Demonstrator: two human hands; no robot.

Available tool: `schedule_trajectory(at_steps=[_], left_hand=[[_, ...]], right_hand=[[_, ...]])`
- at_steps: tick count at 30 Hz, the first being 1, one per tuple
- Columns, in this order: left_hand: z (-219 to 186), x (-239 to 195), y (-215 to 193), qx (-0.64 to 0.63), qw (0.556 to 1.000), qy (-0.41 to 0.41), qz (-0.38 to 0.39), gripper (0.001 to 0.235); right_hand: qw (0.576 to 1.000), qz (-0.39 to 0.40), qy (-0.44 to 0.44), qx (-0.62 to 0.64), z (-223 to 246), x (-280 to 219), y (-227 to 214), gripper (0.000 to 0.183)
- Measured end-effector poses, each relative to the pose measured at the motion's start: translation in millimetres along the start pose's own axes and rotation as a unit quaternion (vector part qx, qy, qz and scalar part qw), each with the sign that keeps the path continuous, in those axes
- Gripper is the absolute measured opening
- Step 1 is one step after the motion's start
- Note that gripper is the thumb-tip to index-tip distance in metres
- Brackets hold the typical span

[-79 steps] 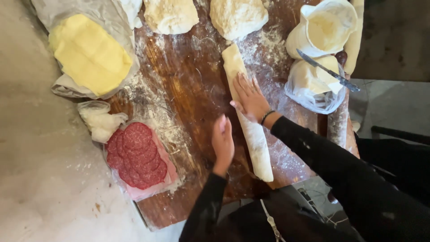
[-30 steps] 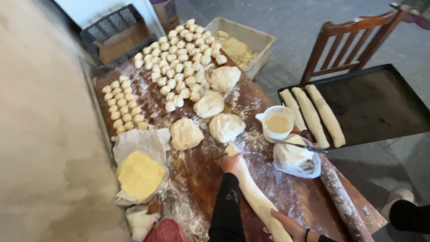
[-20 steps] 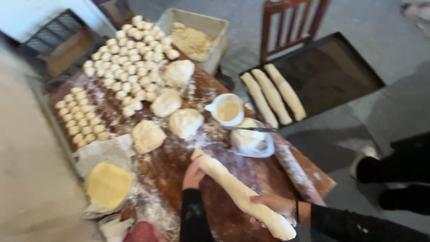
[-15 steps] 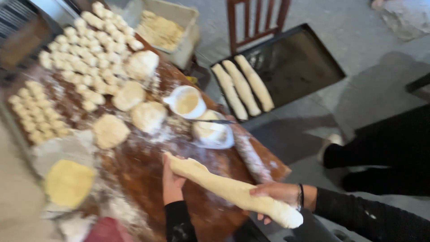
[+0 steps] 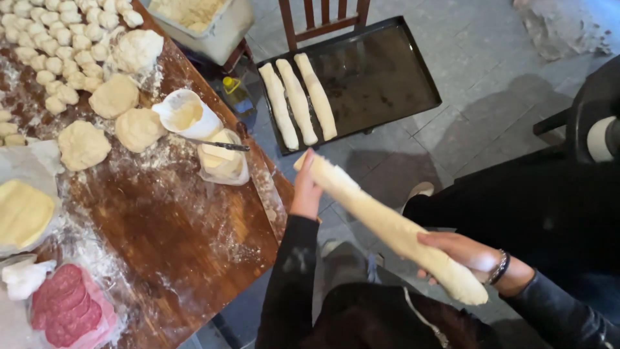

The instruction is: The recorder rolls out dough with a rolling pin, adds salami and cheese slices, and rolls it into a log before placing it on a tray.

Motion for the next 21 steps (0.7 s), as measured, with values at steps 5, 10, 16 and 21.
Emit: schedule_trajectory(at_steps=[5,10,16,21], left_hand=[[32.5,85.6,14.6,0.029,0.995,-0.033,-0.086,0.038],[41.2,182.4,9.9,0.077,0.989,-0.038,-0.122,0.046],[26.2,333.9,-28.7,0.086,0.978,-0.067,-0.177,0.047],[-10.2,484.0,-63.4,0.12,0.978,-0.059,-0.161,0.047]], right_hand=[[0.999,-0.042,-0.005,0.022,24.2,11.4,-50.5,0.054],[0.999,-0.026,-0.002,0.044,82.7,56.1,-82.4,0.051],[0.997,0.0,-0.009,0.071,195.7,171.7,-139.7,0.048],[0.986,-0.13,0.092,0.05,293.2,296.1,-207.3,0.051]])
Point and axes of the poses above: each hand's wrist, its own x-axis towards the middle knuckle, its own y-axis out of the palm, z = x × y, the point moved 9 cm from there along x, towards the middle knuckle, and after that the axes turned 9 degrees about z, right-handed, at the moved point
